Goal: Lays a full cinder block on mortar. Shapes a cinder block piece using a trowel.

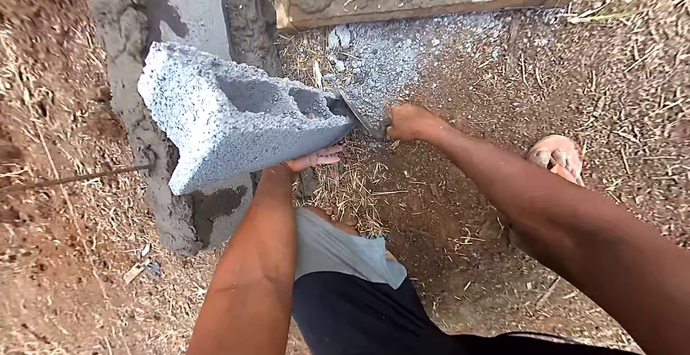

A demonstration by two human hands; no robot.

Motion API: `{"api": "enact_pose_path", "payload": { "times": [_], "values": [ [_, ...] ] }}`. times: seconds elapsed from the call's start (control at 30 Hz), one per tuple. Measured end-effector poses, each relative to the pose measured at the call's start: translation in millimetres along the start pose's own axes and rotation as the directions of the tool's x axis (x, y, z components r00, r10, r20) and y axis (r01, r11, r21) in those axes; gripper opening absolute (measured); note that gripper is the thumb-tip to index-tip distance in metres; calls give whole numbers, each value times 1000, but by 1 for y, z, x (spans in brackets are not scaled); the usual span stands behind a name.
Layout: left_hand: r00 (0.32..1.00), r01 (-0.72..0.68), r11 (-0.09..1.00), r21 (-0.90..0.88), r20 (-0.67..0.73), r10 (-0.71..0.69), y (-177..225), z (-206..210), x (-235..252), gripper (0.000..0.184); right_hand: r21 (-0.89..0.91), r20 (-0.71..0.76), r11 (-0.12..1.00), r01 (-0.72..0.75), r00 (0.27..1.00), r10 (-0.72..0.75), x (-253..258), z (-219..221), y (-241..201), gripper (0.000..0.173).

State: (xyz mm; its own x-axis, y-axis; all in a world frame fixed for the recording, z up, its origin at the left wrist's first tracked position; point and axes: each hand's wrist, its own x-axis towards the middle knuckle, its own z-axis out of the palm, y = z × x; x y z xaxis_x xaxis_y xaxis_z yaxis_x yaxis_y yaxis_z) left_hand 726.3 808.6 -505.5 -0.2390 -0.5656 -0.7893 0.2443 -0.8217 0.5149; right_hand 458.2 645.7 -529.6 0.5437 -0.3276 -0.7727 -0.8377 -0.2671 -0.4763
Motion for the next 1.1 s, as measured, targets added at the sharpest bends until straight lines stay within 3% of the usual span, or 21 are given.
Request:
{"api": "enact_pose_path", "payload": {
  "times": [0.07, 0.13, 0.23, 0.4, 0.5, 0.63, 0.77, 0.9, 0.97, 1.1],
  "values": [
    [1000, 3, 1000, -26, -5, -3, -1, 1, 0, 72, 37, -85, 997, 63, 995, -59, -5, 1, 4, 27],
    [1000, 4, 999, -54, -4, -4, 0, 1, 0, 71, 141, -175, 966, 217, 966, -191, -14, -2, 7, 27],
    [1000, 7, 999, -36, -4, -7, 0, 2, 1, 69, 269, -219, 904, 331, 935, -277, -14, 2, 18, 39],
    [998, -9, 994, -109, -66, 2, 0, 5, 1, 79, 171, -218, 954, 246, 954, -207, -27, 0, 13, 36],
    [999, -23, 995, -101, -42, 19, 0, 5, 0, 61, 152, -215, 914, 375, 916, -340, -51, -13, -15, 32],
    [996, -47, 991, -127, -76, 38, 1, 7, -3, 59, 136, -238, 860, 492, 859, -454, -81, -28, -44, 37],
    [988, -77, 958, -276, -150, 37, 1, 8, -4, 54, 86, -132, 881, 465, 882, -453, -81, -30, -44, 33],
    [999, 7, 988, -156, -44, -14, 2, 7, -3, 67, 172, 72, 957, 233, 966, -248, -44, -7, -5, 25],
    [997, 2, 986, -165, -79, -15, 5, 11, -3, 74, 174, 139, 970, 168, 971, -193, -35, 0, 13, 21],
    [997, 7, 978, -210, -69, -22, 1, 4, 0, 78, 208, 119, 955, 212, 964, -239, -55, -17, -7, 22]
  ]
}}
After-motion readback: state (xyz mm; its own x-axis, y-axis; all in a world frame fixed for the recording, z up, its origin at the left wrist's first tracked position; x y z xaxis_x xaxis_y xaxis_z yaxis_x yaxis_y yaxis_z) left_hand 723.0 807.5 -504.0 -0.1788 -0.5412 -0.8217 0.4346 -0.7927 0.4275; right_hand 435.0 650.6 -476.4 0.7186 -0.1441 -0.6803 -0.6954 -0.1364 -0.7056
